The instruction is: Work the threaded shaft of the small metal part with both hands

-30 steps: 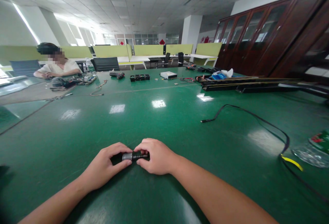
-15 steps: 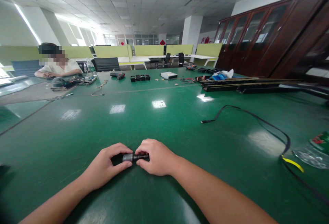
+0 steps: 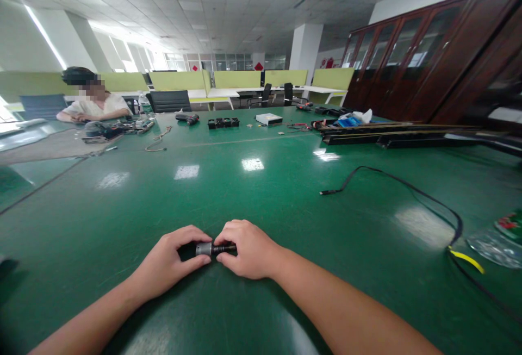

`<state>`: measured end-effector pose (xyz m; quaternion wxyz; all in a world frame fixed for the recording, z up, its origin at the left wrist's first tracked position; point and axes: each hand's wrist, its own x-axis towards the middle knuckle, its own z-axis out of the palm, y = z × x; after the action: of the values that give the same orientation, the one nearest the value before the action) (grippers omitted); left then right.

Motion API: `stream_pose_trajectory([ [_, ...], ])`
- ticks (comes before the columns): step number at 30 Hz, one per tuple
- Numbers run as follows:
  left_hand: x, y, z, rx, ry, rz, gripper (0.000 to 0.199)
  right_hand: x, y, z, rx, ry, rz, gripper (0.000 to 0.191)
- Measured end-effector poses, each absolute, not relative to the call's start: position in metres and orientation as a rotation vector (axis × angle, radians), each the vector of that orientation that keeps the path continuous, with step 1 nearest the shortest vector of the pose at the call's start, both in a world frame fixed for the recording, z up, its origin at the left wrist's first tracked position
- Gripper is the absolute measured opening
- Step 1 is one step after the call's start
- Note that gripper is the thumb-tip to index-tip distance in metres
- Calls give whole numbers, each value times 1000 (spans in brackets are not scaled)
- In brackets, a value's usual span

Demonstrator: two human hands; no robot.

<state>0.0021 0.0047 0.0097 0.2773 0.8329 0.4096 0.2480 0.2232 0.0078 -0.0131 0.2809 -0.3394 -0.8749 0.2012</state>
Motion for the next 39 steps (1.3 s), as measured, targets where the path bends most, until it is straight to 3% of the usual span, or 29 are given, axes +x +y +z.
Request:
stream_pose_trajectory([
  [39, 3, 2, 12, 2239, 1125, 663, 15, 224, 9, -10, -958, -2348, 508, 9],
])
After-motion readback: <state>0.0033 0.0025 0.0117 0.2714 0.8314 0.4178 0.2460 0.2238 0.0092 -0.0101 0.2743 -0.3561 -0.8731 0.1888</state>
